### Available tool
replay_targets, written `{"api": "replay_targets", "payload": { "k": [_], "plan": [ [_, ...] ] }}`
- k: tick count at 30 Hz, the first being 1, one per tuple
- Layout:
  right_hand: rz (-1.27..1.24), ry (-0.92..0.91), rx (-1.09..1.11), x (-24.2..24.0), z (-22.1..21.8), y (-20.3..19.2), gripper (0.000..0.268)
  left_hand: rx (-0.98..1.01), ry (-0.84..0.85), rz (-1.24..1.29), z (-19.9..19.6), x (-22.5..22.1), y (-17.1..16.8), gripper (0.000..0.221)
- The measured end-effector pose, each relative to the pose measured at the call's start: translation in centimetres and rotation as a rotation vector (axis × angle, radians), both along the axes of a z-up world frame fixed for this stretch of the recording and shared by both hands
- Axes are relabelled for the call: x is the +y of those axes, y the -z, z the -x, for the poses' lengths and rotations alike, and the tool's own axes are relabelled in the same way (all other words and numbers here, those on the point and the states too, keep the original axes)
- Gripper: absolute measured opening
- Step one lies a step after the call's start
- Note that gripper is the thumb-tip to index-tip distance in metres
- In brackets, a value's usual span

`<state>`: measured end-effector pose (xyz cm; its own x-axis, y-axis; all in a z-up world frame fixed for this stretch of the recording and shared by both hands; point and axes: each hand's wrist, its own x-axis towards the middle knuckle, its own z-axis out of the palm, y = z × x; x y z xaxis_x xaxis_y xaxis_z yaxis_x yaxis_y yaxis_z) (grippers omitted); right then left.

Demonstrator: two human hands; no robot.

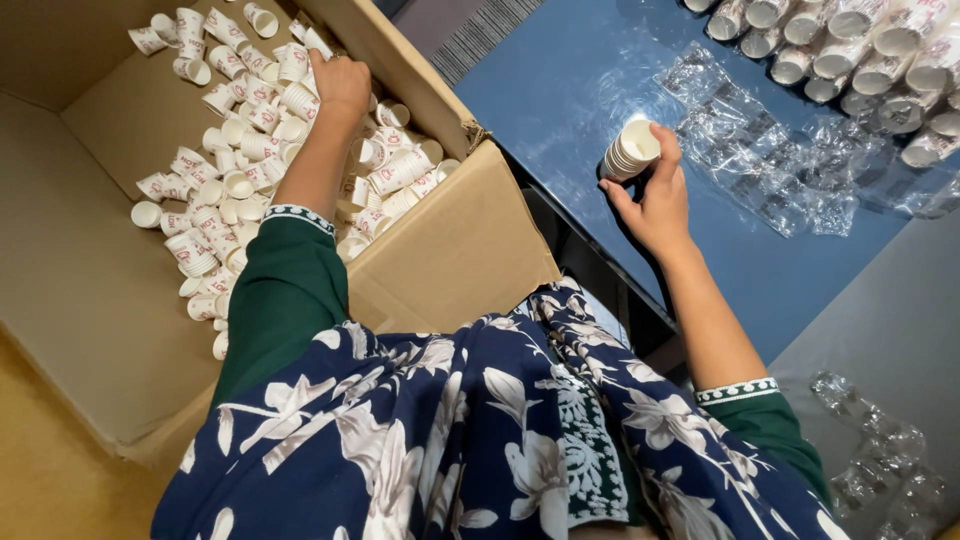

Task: Picking up small paper cups from a cardboard box and stacking them on a table.

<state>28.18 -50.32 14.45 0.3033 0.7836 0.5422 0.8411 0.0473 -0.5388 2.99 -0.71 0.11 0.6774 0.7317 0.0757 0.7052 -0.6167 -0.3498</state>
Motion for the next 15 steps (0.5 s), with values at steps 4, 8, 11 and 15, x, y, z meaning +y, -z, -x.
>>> {"api": "replay_targets", "payload": {
  "k": [4,8,11,15],
  "plan": [
    [0.019,-0.010,0.052,0.0,-0.1,0.1,0.094,-0.038,0.039,-0.058,0.7,0.6,0.5,0.016],
    [0.035,-0.013,0.074,-0.1,-0.2,0.3,0.092,0.007,0.028,-0.038,0.9,0.5,-0.5,0.012],
    [0.052,-0.024,0.094,-0.1,-0.4,0.6,0.092,-0.011,0.031,-0.079,1.0,-1.2,-3.7,0.011],
    [0.039,-0.019,0.076,-0.1,-0.2,0.4,0.093,-0.158,0.036,-0.126,0.8,-0.7,-6.4,0.008]
  ]
}}
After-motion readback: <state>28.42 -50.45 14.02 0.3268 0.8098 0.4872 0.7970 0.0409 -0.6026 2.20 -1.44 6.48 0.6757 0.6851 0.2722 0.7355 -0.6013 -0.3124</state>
